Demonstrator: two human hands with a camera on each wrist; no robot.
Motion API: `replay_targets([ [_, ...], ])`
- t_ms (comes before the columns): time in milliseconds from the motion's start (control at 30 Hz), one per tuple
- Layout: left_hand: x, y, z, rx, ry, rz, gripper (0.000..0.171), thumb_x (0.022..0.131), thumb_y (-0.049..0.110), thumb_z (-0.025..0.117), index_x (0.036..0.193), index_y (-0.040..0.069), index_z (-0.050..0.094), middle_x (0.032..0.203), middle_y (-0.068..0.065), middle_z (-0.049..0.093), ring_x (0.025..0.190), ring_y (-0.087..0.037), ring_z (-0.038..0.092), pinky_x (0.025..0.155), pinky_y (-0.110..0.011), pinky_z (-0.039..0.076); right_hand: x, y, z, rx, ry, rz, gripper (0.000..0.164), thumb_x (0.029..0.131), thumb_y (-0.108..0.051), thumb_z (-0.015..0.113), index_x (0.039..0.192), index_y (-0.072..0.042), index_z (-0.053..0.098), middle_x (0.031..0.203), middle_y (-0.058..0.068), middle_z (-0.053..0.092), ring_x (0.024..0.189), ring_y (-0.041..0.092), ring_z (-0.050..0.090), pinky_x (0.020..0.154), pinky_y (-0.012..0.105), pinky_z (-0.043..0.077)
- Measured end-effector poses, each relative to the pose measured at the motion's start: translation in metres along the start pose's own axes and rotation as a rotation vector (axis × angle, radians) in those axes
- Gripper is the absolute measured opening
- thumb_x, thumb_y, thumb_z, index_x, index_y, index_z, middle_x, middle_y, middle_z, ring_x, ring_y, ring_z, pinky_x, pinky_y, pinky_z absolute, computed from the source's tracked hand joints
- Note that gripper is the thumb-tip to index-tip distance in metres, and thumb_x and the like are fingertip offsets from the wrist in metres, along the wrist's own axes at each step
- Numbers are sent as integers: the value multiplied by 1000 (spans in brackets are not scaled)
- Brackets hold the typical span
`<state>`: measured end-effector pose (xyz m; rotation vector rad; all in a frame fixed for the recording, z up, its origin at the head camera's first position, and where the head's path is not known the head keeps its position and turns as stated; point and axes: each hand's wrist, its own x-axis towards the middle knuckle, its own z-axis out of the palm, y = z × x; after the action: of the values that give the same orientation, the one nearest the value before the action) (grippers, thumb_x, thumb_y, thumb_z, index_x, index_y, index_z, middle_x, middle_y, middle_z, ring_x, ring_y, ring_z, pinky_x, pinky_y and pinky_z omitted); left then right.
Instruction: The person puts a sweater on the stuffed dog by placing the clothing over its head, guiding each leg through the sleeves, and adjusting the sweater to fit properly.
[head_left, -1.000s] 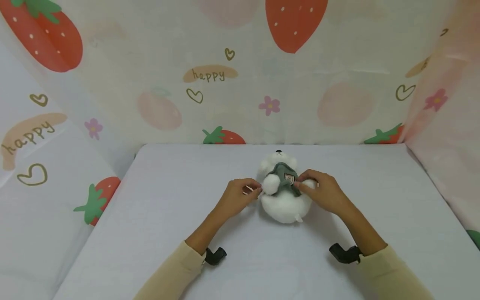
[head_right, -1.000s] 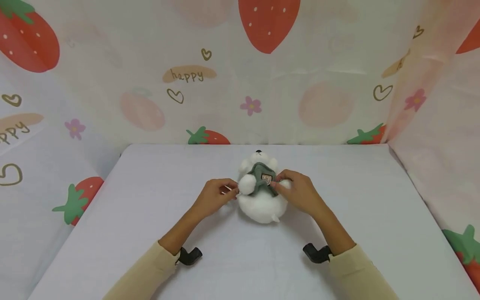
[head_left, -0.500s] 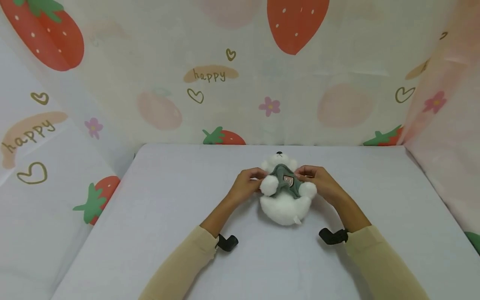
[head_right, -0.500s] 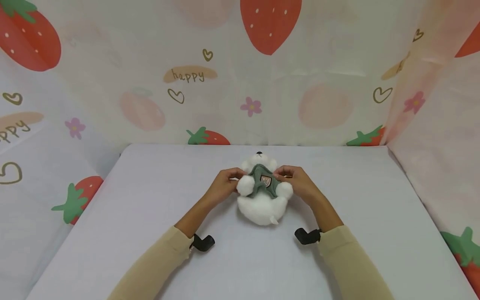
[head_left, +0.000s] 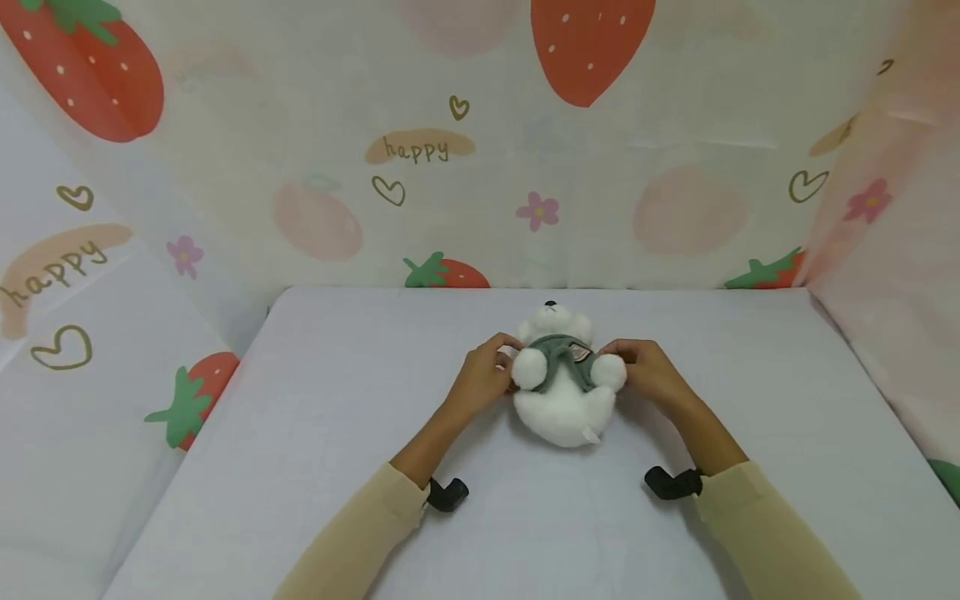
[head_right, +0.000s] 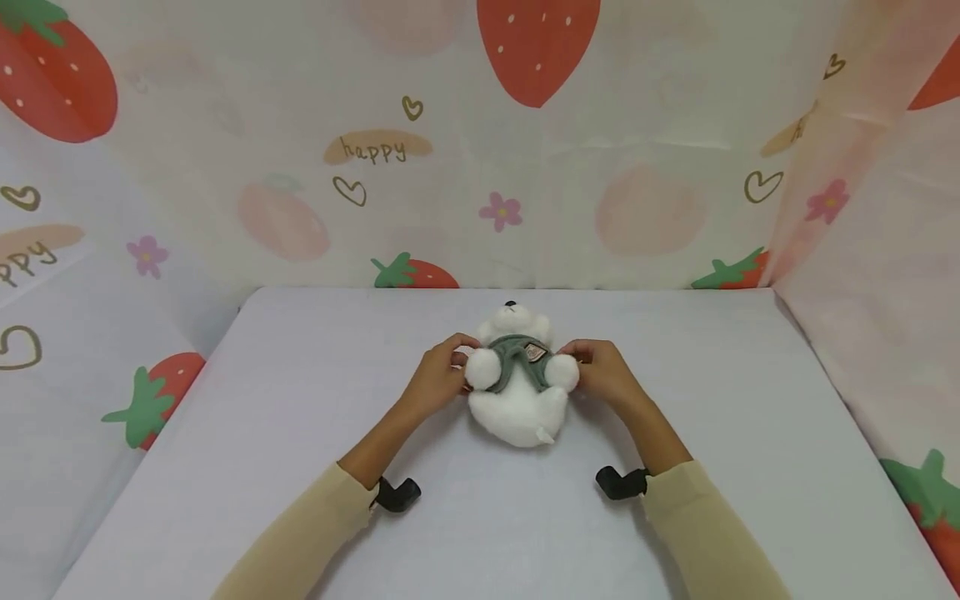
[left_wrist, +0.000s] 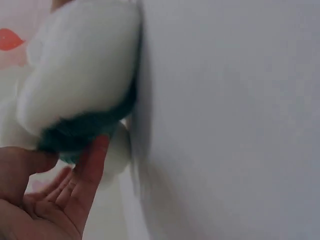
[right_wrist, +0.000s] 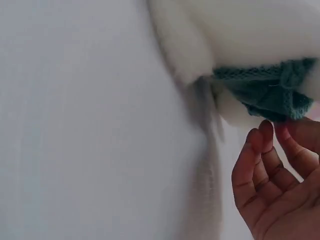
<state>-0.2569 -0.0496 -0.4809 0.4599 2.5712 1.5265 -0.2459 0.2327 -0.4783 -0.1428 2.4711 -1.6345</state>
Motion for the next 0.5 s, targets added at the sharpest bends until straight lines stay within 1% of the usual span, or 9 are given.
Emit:
replay_targets([
  [67,-5,6,-2,-60,-23,-52,25,105,15,53,122,1,64,92,-13,74,71,-18,72,65,-31,59,-5,-7,-4,83,-28,81,39,102,-22,61,123,11,63,103,9,70,83,13,65,74,32,58],
  [133,-6,9,-5,-133,-88,-133,41,109,32,48,121,-3,66,100,-15,74,81,-20,73,71,-32,60,-7,-12,-7,151,-68,148,55,105,-37,57,126,14,59,103,8,69,85,12,68,79,33,59],
  [167,-5,10,-5,-173,-127,-180,51,109,40,46,120,-6,67,104,-16,73,87,-21,72,74,-33,60,-7,-14,-8,186,-99,177,64,105,-44,54,127,16,57,102,6,69,85,13,69,80,33,59],
  [200,-4,11,-6,-215,-169,-229,58,108,45,45,120,-7,67,105,-14,73,91,-20,72,78,-34,59,-6,-16,-7,212,-134,199,68,104,-48,53,126,16,58,99,5,69,87,13,68,81,33,59],
  [267,-1,9,-6,-294,-232,-314,64,107,51,43,120,-7,67,104,-11,72,94,-18,69,81,-33,58,-4,-19,-5,262,-213,231,67,104,-49,52,125,14,59,100,4,68,90,13,67,83,32,57],
  [333,2,8,-5,-376,-254,-372,63,106,51,46,121,-7,66,100,-7,70,92,-16,67,82,-33,57,-1,-23,-1,301,-274,262,62,104,-48,52,124,10,61,101,4,67,92,14,66,83,32,56],
  [400,5,8,-4,-415,-246,-381,59,105,49,51,121,-5,67,97,-4,69,89,-14,66,82,-33,57,1,-26,3,319,-304,266,58,105,-45,53,126,8,61,104,4,67,94,14,65,83,33,56],
  [467,6,11,-4,-428,-213,-365,53,103,45,57,121,-3,68,97,-3,68,87,-14,66,81,-32,57,1,-29,5,326,-288,252,58,105,-43,54,130,9,59,108,4,67,95,13,66,83,32,56],
  [500,6,13,-4,-431,-194,-345,50,102,43,59,121,-2,69,99,-4,69,88,-14,67,80,-32,57,1,-31,5,319,-273,232,59,105,-42,55,131,11,59,110,4,68,95,13,67,82,31,57],
])
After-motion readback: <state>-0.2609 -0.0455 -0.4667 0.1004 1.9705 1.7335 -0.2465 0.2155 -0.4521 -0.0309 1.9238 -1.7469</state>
